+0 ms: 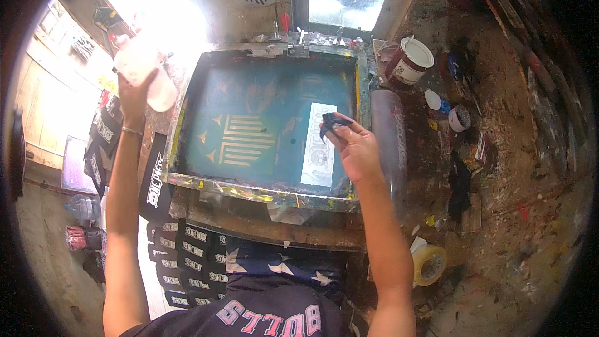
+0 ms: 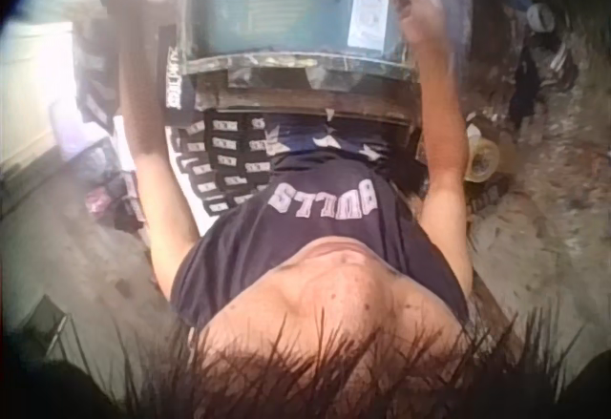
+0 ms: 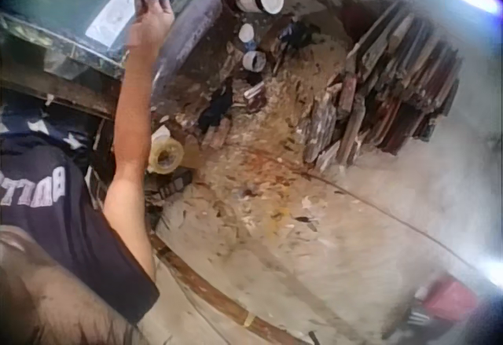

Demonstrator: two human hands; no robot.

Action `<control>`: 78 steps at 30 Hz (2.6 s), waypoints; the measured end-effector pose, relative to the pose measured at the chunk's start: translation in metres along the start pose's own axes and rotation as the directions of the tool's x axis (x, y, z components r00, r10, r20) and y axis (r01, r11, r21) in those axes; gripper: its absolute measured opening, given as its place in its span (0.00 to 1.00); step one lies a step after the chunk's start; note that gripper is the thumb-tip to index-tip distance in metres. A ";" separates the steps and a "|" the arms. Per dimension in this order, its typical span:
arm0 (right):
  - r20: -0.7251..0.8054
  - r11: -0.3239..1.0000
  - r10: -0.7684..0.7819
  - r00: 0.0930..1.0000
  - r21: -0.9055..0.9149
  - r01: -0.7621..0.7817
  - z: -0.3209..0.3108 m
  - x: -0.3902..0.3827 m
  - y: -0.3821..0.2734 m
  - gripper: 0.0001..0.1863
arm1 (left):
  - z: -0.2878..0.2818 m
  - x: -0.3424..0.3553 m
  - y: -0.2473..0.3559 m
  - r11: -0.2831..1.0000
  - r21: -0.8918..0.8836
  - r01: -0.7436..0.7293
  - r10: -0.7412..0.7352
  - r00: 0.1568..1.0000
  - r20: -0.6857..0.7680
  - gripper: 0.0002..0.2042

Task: The person performs screen printing on black fabric pieces. They place each fabric under a screen, apply white ink with a squeegee, and pull the squeegee across to transfer the design. Finished pieces are stacked to the side.

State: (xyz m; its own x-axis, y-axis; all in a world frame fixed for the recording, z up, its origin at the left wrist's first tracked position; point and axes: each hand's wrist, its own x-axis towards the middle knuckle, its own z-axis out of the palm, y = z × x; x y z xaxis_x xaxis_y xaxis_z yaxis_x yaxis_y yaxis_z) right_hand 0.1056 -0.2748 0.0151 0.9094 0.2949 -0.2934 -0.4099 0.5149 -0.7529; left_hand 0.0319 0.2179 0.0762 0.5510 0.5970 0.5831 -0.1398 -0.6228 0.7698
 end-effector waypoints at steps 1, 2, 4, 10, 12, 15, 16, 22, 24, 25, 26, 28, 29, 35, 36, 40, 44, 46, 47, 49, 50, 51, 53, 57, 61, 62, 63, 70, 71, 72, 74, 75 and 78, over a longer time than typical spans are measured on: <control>0.004 0.999 0.004 1.000 -0.054 -0.003 -0.005 0.002 -0.004 0.14 | -0.004 0.007 -0.013 0.999 0.031 0.035 -0.034 0.999 -0.035 0.36; 0.017 0.994 -0.006 1.000 -0.112 0.008 -0.010 0.005 -0.005 0.14 | -0.009 0.014 -0.024 0.995 0.065 0.070 -0.065 0.995 -0.071 0.37; 0.043 0.974 -0.023 0.999 -0.225 0.032 -0.018 0.012 -0.004 0.15 | -0.019 0.027 -0.066 0.990 0.129 0.055 -0.034 0.987 -0.158 0.39; 0.251 0.292 -0.067 0.966 -0.921 0.260 -0.031 0.034 0.011 0.12 | -0.024 0.025 -0.150 0.943 0.257 0.212 -0.130 0.945 -0.301 0.44; 0.373 0.096 -0.123 0.920 -0.918 0.385 -0.027 0.036 0.018 0.12 | -0.012 0.013 -0.158 0.962 0.206 0.179 -0.118 0.953 -0.279 0.47; 0.619 -0.152 -0.186 0.763 -0.785 0.601 -0.029 0.049 0.029 0.13 | -0.001 0.002 -0.157 0.963 0.241 0.123 -0.060 0.965 -0.255 0.47; 0.647 -0.202 -0.139 0.749 -0.759 0.619 -0.033 0.051 0.039 0.13 | -0.008 0.000 -0.157 0.951 0.276 0.141 -0.073 0.968 -0.242 0.47; 0.762 -0.192 0.201 0.615 -0.585 0.788 -0.063 0.004 0.062 0.11 | -0.009 -0.083 -0.067 0.902 0.431 -0.026 0.152 0.953 -0.261 0.36; 0.806 -0.245 0.207 0.555 -0.507 0.827 -0.071 0.005 0.052 0.12 | 0.016 -0.151 0.006 0.897 0.349 -0.273 0.221 0.958 0.182 0.34; 0.828 -0.287 0.199 0.524 -0.462 0.839 -0.075 0.007 0.047 0.14 | 0.025 -0.184 0.046 0.916 0.185 -0.355 0.209 0.818 0.535 0.35; 0.803 -0.334 0.164 0.573 -0.501 0.798 -0.070 0.028 0.042 0.14 | 0.031 -0.213 0.071 0.950 0.056 -0.308 0.170 0.657 0.734 0.40; 0.743 -0.402 0.062 0.667 -0.593 0.698 -0.054 0.061 0.030 0.15 | 0.038 -0.266 0.086 0.945 0.067 -0.319 0.089 0.451 0.888 0.44; 0.751 -0.336 0.096 0.653 -0.593 0.732 -0.053 0.059 0.033 0.15 | 0.039 -0.275 0.087 0.956 0.087 -0.279 0.046 0.440 0.897 0.36; 0.795 -0.217 0.372 0.479 -0.427 0.878 -0.054 0.003 0.038 0.14 | 0.046 -0.281 0.072 0.967 0.078 -0.242 0.059 0.513 0.856 0.23; 0.806 -0.270 0.313 0.502 -0.432 0.861 -0.060 0.018 0.036 0.14 | 0.046 -0.281 0.071 0.969 0.070 -0.236 0.062 0.510 0.858 0.23; 0.763 -0.453 0.068 0.642 -0.550 0.702 -0.051 0.091 0.024 0.15 | 0.048 -0.281 0.073 0.964 0.079 -0.252 0.067 0.523 0.850 0.23; 0.835 -0.277 0.227 0.502 -0.439 0.855 -0.064 0.048 0.043 0.14 | 0.046 -0.282 0.068 0.970 0.081 -0.231 0.053 0.522 0.851 0.24; 0.818 -0.206 0.323 0.476 -0.430 0.879 -0.058 0.011 0.038 0.14 | 0.047 -0.285 0.068 0.973 0.080 -0.216 0.048 0.530 0.847 0.24; 0.843 -0.224 0.288 0.454 -0.402 0.888 -0.061 0.016 0.039 0.14 | 0.046 -0.286 0.069 0.973 0.083 -0.216 0.047 0.534 0.844 0.24; 0.830 -0.283 0.209 0.518 -0.455 0.844 -0.059 0.046 0.028 0.12 | 0.046 -0.286 0.071 0.972 0.086 -0.218 0.046 0.538 0.842 0.24; 0.818 -0.314 0.160 0.552 -0.488 0.814 -0.058 0.063 0.021 0.12 | 0.046 -0.284 0.074 0.971 0.084 -0.223 0.050 0.537 0.842 0.24; 0.817 -0.358 0.089 0.569 -0.507 0.784 -0.054 0.081 0.017 0.11 | 0.046 -0.282 0.077 0.970 0.085 -0.228 0.052 0.535 0.843 0.24; 0.797 -0.376 -0.037 0.603 -0.571 0.730 -0.035 0.092 0.013 0.12 | 0.041 -0.269 0.089 0.967 0.068 -0.246 0.076 0.533 0.843 0.24; 0.840 -0.209 0.180 0.512 -0.476 0.854 -0.044 0.058 0.021 0.13 | 0.038 -0.266 0.093 0.967 0.079 -0.243 0.066 0.536 0.842 0.23; 0.888 -0.353 0.224 0.403 -0.311 0.882 -0.058 0.080 0.009 0.14 | 0.043 -0.269 0.093 0.967 0.075 -0.242 0.071 0.543 0.836 0.23; 0.810 -0.462 0.226 0.541 -0.400 0.791 -0.054 0.103 0.005 0.13 | 0.043 -0.268 0.092 0.968 0.066 -0.243 0.079 0.542 0.837 0.23; 0.834 -0.534 0.140 0.534 -0.390 0.750 -0.047 0.126 0.003 0.13 | 0.043 -0.267 0.092 0.966 0.064 -0.249 0.084 0.543 0.836 0.23; 0.886 -0.201 0.170 0.431 -0.397 0.895 -0.045 0.070 0.023 0.12 | 0.042 -0.271 0.087 0.971 0.072 -0.226 0.064 0.544 0.836 0.23; 0.913 -0.290 0.191 0.360 -0.298 0.909 -0.047 0.084 0.020 0.12 | 0.042 -0.270 0.088 0.971 0.068 -0.229 0.068 0.539 0.839 0.23; 0.875 -0.385 0.213 0.435 -0.335 0.860 -0.047 0.106 0.016 0.13 | 0.043 -0.269 0.089 0.971 0.064 -0.232 0.072 0.534 0.842 0.23; 0.784 -0.558 0.229 0.577 -0.379 0.738 -0.032 0.141 0.011 0.13 | 0.042 -0.268 0.089 0.970 0.063 -0.234 0.073 0.531 0.844 0.23; 0.819 -0.508 0.181 0.544 -0.396 0.765 -0.031 0.142 0.015 0.13 | 0.041 -0.267 0.089 0.970 0.062 -0.234 0.074 0.531 0.844 0.24; 0.874 -0.358 0.076 0.480 -0.425 0.831 -0.033 0.140 0.027 0.12 | 0.041 -0.269 0.087 0.974 0.064 -0.218 0.064 0.532 0.844 0.24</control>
State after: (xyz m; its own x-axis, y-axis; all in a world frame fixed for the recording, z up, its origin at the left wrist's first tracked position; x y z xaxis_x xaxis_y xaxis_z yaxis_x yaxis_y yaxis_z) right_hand 0.2242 -0.2457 -0.0658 0.3432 0.8841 0.3172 0.9328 -0.2815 -0.2249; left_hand -0.0947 -0.0174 -0.0245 0.9788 -0.1492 0.1401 -0.2040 -0.7690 0.6059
